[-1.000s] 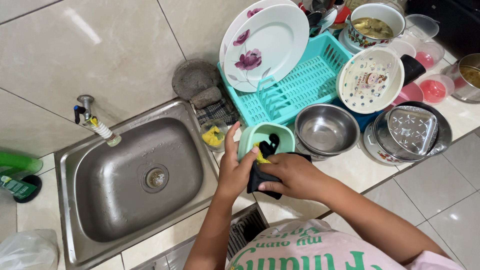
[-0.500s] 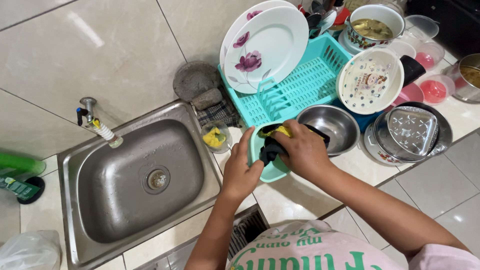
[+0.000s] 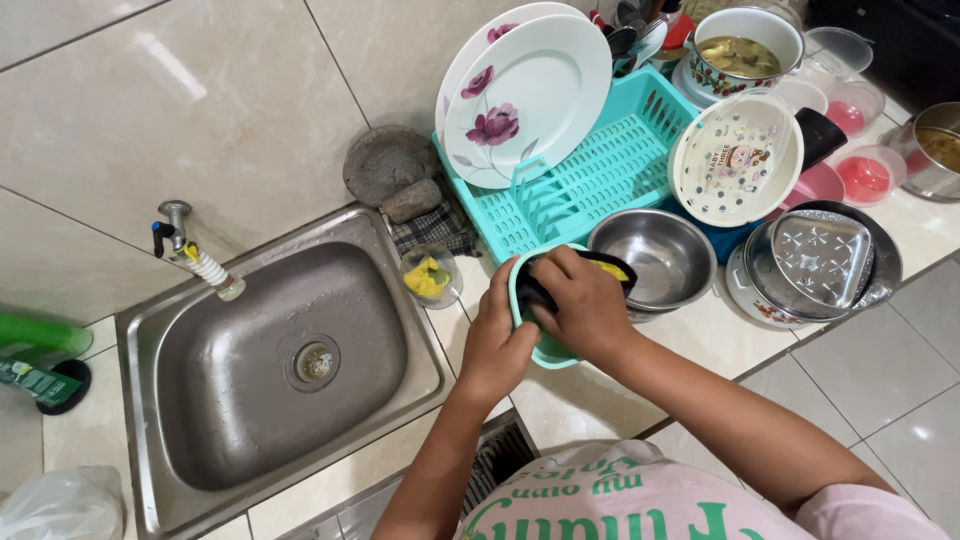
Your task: The person washes various dishes and kitchenware including a large pan, plates, and small containers using a sponge and water at a sink.
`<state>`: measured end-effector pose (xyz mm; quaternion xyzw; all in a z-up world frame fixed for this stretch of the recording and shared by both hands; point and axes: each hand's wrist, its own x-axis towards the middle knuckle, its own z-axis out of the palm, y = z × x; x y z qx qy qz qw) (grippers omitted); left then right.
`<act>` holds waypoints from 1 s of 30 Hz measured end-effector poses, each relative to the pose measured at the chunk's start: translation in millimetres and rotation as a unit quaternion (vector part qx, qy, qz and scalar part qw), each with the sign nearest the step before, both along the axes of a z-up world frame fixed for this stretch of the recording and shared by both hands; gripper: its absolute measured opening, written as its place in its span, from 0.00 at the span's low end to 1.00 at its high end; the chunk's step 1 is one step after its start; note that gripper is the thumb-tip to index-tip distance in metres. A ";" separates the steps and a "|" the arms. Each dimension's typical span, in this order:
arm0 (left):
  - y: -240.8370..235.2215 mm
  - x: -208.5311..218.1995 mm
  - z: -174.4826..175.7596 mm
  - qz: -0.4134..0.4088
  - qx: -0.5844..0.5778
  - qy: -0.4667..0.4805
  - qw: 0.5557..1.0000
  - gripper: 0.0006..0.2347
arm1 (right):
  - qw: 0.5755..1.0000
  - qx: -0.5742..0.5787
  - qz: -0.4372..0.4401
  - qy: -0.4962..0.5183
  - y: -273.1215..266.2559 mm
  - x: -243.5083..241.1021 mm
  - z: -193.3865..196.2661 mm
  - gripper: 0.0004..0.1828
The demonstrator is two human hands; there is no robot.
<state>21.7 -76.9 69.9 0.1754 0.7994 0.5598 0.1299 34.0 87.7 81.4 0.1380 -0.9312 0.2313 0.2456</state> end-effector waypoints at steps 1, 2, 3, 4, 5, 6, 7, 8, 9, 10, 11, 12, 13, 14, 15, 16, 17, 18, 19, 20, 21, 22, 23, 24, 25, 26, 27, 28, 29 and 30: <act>-0.5 0.7 -0.5 0.011 -0.002 0.028 1.000 0.35 | 1.000 -0.022 0.007 -0.005 -1.7 -1.0 1.0 0.23; -0.8 0.6 -0.6 0.022 -0.004 0.055 0.998 0.35 | 1.000 -0.022 0.006 -0.003 -2.6 -1.5 3.0 0.23; -1.3 1.2 -0.6 0.022 -0.003 0.055 0.998 0.35 | 0.999 -0.029 0.020 -0.009 -3.1 -0.3 5.4 0.23; -2.4 1.8 -0.2 0.038 0.000 0.083 0.996 0.34 | 0.999 -0.036 0.034 -0.015 -3.6 1.1 8.3 0.22; -3.2 2.1 0.3 0.054 0.003 0.111 0.992 0.34 | 0.999 -0.036 0.034 -0.015 -3.5 2.6 11.6 0.22; -4.0 1.8 1.1 0.054 0.004 0.111 0.992 0.34 | 0.997 -0.039 0.058 -0.019 -3.1 4.1 14.9 0.22; -5.0 1.2 2.2 0.065 0.013 0.136 0.989 0.33 | 0.996 -0.042 0.081 -0.022 -3.2 4.7 17.9 0.23; -6.2 0.3 3.4 0.076 0.023 0.160 0.984 0.32 | 0.996 -0.041 0.081 -0.022 -3.1 5.3 20.5 0.23; -7.9 -0.9 4.8 0.076 0.023 0.160 0.984 0.32 | 0.992 -0.042 0.110 -0.040 -2.4 6.6 22.5 0.22; -9.9 -2.4 6.4 0.092 0.013 0.192 0.977 0.32 | 0.988 -0.042 0.139 -0.057 -2.0 7.8 23.7 0.21; -11.8 -4.2 8.4 0.107 0.003 0.224 0.969 0.32 | 0.988 -0.042 0.137 -0.056 -2.6 9.1 24.4 0.21; -13.7 -5.5 10.4 0.105 0.003 0.224 0.969 0.32 | 0.984 -0.044 0.147 -0.091 -3.3 11.1 24.3 0.19; -15.4 -5.9 12.0 0.105 -0.001 0.243 0.964 0.32 | 0.978 -0.046 0.156 -0.127 -3.3 12.5 23.6 0.16; -16.0 -5.9 13.4 0.103 -0.005 0.262 0.959 0.32 | 0.979 -0.046 0.155 -0.127 -1.9 12.4 22.4 0.16; -15.8 -5.2 14.5 0.104 -0.006 0.261 0.960 0.32 | 0.980 -0.025 0.136 -0.143 -0.7 12.3 20.0 0.16; -14.8 -4.8 15.5 0.106 -0.053 0.266 0.957 0.33 | 0.981 -0.003 0.116 -0.158 0.6 12.5 16.2 0.15; -13.9 -4.5 16.5 0.107 -0.100 0.271 0.951 0.33 | 0.981 -0.004 0.116 -0.158 0.6 12.4 10.7 0.15; -12.6 -3.6 17.3 0.107 -0.101 0.270 0.951 0.33 | 0.983 0.027 0.083 -0.160 -0.1 11.3 3.6 0.16; -10.2 -2.5 17.6 0.095 -0.132 0.270 0.949 0.34 | 0.984 0.058 0.050 -0.161 -0.1 9.8 -4.3 0.16; -7.4 -1.4 17.3 0.083 -0.162 0.270 0.945 0.36 | 0.984 0.058 0.050 -0.161 0.9 7.6 -12.5 0.16; -4.8 -0.4 16.3 0.083 -0.163 0.270 0.945 0.36 | 0.990 0.093 0.039 -0.101 2.4 5.3 -20.4 0.17; -1.8 0.4 14.4 0.068 -0.189 0.228 0.953 0.36 | 0.991 0.127 0.027 -0.040 5.2 4.6 -27.2 0.18; 0.5 1.2 11.8 0.053 -0.214 0.184 0.958 0.37 | 0.991 0.126 0.029 -0.040 8.9 4.2 -32.3 0.18; 2.4 3.9 8.5 0.054 -0.215 0.184 0.958 0.37 | 0.993 0.112 0.026 -0.021 12.6 2.8 -35.6 0.19; 4.5 6.5 5.3 0.048 -0.212 0.171 0.961 0.37 | 0.995 0.099 0.022 0.001 15.3 0.6 -37.2 0.20; 5.2 7.5 2.3 0.042 -0.209 0.157 0.964 0.37 | 0.995 0.099 0.022 0.002 16.1 -0.3 -37.8 0.20; 4.6 7.4 -0.8 0.042 -0.208 0.158 0.964 0.37 | 0.995 0.100 0.005 0.015 16.5 0.4 -37.7 0.19; 3.4 6.8 -4.0 0.043 -0.190 0.144 0.970 0.37 | 0.994 0.101 -0.011 0.028 16.7 0.7 -36.6 0.19; 2.3 6.7 -7.4 0.044 -0.173 0.129 0.976 0.36 | 0.994 0.101 -0.011 0.027 17.1 0.6 -34.8 0.19; 2.0 4.6 -10.6 0.044 -0.173 0.128 0.976 0.36 | 0.997 0.069 -0.019 0.025 17.8 -0.6 -32.1 0.19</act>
